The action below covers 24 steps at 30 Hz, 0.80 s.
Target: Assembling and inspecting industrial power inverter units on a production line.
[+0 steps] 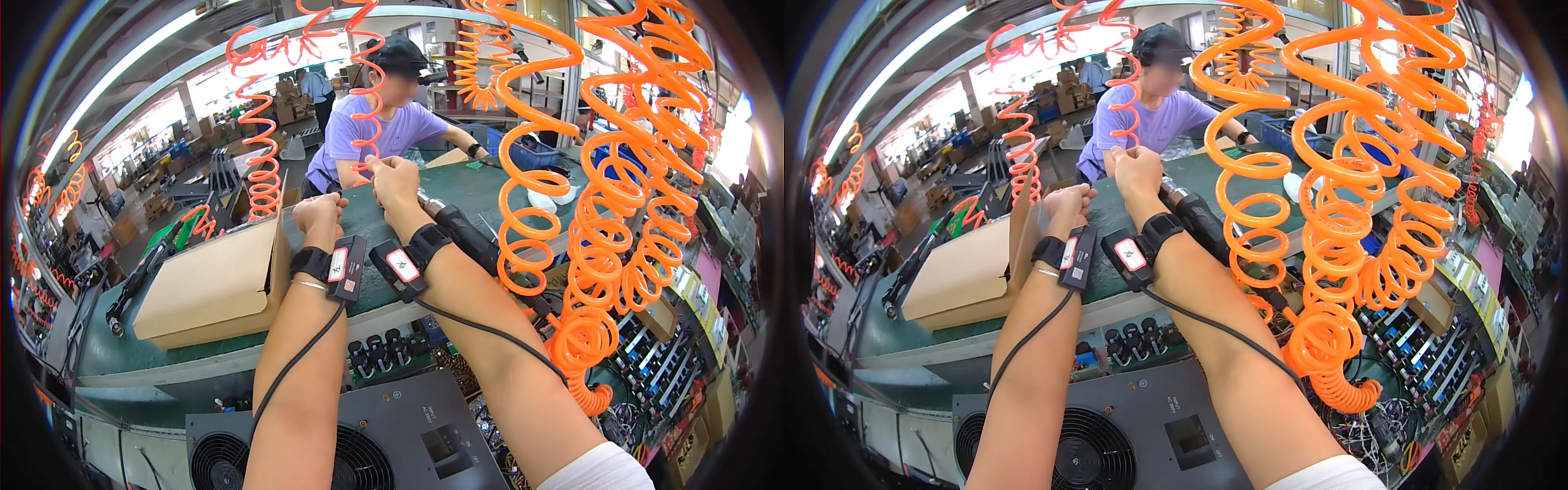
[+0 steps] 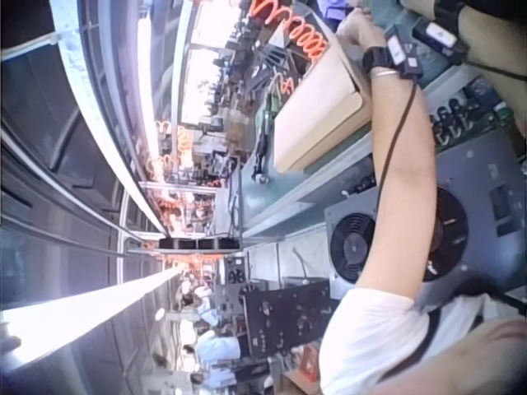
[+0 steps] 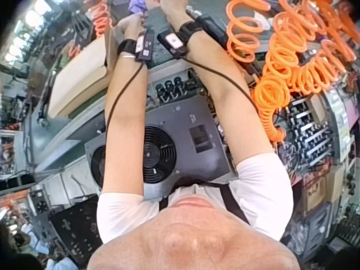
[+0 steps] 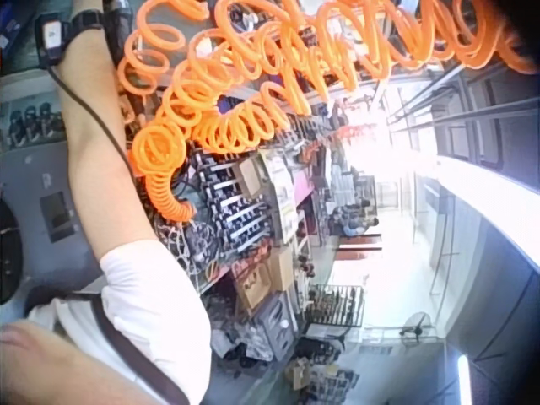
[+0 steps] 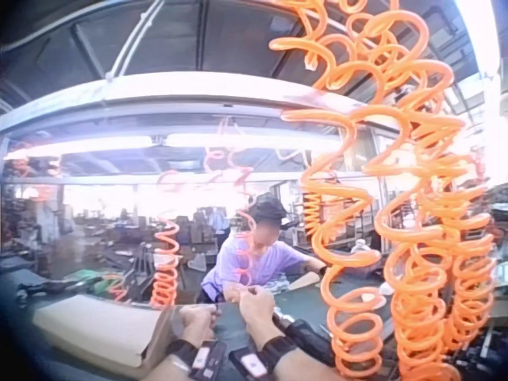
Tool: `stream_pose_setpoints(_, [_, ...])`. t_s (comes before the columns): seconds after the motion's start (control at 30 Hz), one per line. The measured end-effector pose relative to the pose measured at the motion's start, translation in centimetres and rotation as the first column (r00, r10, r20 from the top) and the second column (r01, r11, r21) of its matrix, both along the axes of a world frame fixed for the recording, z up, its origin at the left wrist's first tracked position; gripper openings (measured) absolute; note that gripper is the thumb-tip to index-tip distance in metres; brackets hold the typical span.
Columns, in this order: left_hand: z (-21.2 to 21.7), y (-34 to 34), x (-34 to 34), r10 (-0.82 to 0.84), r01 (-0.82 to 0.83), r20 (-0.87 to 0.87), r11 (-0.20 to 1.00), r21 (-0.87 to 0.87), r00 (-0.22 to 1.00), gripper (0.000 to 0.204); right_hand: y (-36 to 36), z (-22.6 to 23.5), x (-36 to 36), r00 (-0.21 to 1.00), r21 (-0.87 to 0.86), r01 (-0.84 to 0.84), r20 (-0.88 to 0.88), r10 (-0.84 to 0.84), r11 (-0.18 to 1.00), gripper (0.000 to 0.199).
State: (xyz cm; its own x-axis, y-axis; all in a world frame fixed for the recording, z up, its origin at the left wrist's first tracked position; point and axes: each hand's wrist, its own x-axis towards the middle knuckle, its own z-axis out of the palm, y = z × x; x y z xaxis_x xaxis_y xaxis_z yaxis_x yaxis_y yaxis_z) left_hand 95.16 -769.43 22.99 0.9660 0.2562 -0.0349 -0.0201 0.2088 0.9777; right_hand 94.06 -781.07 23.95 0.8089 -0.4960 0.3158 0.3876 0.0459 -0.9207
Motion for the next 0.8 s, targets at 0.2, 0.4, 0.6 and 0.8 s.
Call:
stream_pose_setpoints(0.2, [0.1,-1.2,-1.3,0.021,-0.026,0.053,0.994,0.105,0.998,0.012,-0.4,-0.8,0.6,0.998,-0.041,0.057,0.018,-0.056,0.998,0.021])
stream_pose_setpoints(0.4, [-1.1,1.1,2.6,-0.073,0.015,0.108,0.888,0.46,0.992,0.033,0.4,-1.0,2.0,0.983,-0.15,0.154,0.125,-0.136,0.977,0.025])
stream_pose_setpoints(0.6, [0.7,0.2,2.6,-0.046,0.008,0.195,0.982,0.19,0.98,0.03,-0.6,0.8,0.7,0.987,-0.23,0.162,0.033,-0.159,0.96,0.023])
stream_pose_setpoints(0.8, [-0.3,1.5,2.4,-0.129,0.125,0.123,0.991,0.036,0.984,0.021,0.2,0.3,0.3,0.981,-0.235,0.191,0.052,-0.184,0.953,0.023])
